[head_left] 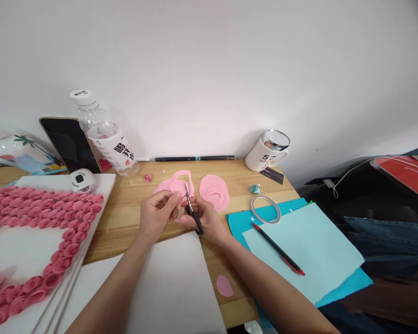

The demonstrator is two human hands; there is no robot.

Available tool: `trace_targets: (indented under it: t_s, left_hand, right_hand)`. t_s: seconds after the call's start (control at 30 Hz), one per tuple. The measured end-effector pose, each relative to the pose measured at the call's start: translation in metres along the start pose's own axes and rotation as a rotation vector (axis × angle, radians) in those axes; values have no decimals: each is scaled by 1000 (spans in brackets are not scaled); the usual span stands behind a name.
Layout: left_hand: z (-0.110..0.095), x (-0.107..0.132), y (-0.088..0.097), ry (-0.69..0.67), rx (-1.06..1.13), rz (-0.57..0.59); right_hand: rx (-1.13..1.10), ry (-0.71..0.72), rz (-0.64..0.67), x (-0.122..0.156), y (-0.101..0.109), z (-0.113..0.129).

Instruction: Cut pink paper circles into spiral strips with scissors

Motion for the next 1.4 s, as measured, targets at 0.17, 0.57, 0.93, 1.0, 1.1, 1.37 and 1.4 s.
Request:
trace_targets:
  t_s: [0.17,0.57,0.93,1.0,1.1,1.37,1.4]
  left_hand:
    - [1,0,0,10,6,-7]
    - [6,-1,7,-35,58,-66]
    - [4,2,1,34,-50,-7]
    - [5,1,2,32,-47,-2]
    - [3,1,-1,15,-88,53]
    - [0,0,-3,14,-79,41]
    - [0,0,-3,12,-77,38]
  right_hand:
    - [23,-1,-7,0,0,0]
    - [22,-34,-19,-1,3,-7]
    - [78,-90,-18,0,-1,-11]
    - [64,-63,-7,-1,-2,-9]
    - [35,27,7,-1,-2,0]
    - [49,30,11,0,-2,3]
    - [49,27,11,0,-2,3]
Point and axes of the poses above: each hand's wrist, its own x-axis away from the middle knuckle, its own y-axis out of the back of the hand, z = x × y, the point moved 10 cm from there along -x, towards the middle knuckle, and after that the axes turned 14 degrees about -y, right-handed, at the moved point
